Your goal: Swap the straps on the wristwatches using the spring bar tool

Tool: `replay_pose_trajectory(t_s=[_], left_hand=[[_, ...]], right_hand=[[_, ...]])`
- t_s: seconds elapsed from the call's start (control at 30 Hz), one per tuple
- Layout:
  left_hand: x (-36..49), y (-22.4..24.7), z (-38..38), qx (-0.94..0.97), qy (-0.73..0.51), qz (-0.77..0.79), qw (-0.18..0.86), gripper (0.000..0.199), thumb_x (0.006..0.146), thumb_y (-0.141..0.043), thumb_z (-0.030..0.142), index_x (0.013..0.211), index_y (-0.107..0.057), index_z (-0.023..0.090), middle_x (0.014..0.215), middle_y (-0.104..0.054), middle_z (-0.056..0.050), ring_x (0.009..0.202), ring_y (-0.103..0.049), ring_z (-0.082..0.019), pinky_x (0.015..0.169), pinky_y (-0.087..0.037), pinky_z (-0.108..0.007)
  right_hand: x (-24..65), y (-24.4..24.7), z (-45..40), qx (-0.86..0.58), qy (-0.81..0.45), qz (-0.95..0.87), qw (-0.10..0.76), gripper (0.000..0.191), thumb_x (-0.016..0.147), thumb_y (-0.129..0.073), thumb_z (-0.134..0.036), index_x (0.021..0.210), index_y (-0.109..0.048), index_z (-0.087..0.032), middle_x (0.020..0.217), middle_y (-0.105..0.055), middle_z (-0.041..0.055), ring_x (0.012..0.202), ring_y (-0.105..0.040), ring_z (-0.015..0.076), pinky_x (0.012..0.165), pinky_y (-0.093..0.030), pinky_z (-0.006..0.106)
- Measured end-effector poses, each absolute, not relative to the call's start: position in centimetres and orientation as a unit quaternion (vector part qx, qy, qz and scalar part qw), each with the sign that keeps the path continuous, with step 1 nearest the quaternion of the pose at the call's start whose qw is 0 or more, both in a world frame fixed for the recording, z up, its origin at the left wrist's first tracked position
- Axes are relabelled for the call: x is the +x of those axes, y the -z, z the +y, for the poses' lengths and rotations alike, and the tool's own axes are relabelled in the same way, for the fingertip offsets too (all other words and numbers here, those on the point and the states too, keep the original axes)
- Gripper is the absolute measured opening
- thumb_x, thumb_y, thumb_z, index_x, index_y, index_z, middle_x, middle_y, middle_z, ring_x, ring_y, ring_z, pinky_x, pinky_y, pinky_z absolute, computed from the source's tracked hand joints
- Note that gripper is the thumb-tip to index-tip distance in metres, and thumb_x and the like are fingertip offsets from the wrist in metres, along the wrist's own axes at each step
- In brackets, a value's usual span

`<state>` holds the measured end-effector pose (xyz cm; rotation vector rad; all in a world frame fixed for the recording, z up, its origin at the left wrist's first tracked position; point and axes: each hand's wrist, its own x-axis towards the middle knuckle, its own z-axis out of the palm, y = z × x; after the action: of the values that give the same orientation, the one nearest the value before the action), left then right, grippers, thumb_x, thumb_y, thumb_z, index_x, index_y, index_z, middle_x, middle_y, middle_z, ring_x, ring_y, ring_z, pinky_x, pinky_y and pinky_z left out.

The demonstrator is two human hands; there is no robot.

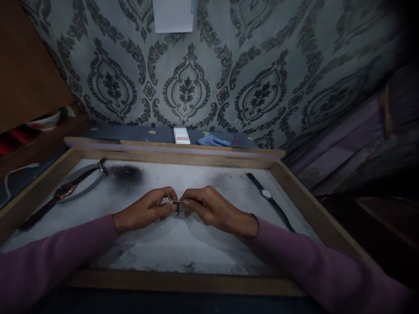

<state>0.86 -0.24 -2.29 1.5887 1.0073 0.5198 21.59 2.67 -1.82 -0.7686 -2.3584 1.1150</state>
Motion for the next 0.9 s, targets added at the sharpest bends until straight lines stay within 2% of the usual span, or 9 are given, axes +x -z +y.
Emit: replay_pose_trajectory(t_s=[0.37, 0.9], left_hand=[[0.8, 2.28, -0.29, 0.677, -0.215, 0.437, 0.552, 0.023, 0.088, -0.052, 0.04, 0.09, -0.052, 0.017, 0.064, -0.046, 0.005, 0.055, -0.038, -0.011, 0.053, -0.028, -0.025], [0.8, 2.2, -0.3, 0.677, -0.208, 0.432, 0.559, 0.023, 0.09, -0.051, 0.04, 0.094, -0.053, 0.017, 0.061, -0.043, 0.007, 0.053, -0.037, -0.011, 0.051, -0.027, -0.024]], right_hand=[[21.47, 2.21, 2.82, -0.271, -0.401, -0.843, 0.234, 0.021, 0.093, -0.047, -0.017, 0.08, -0.062, -0.012, 0.065, -0.057, -0.0002, 0.056, -0.048, 0.008, 0.053, -0.036, 0.019], [21.4, 2.14, 2.81, -0.265, -0.406, -0.845, 0.224, 0.021, 0.093, -0.048, -0.016, 0.084, -0.066, -0.011, 0.066, -0.059, 0.0008, 0.058, -0.051, 0.0087, 0.055, -0.038, 0.02]])
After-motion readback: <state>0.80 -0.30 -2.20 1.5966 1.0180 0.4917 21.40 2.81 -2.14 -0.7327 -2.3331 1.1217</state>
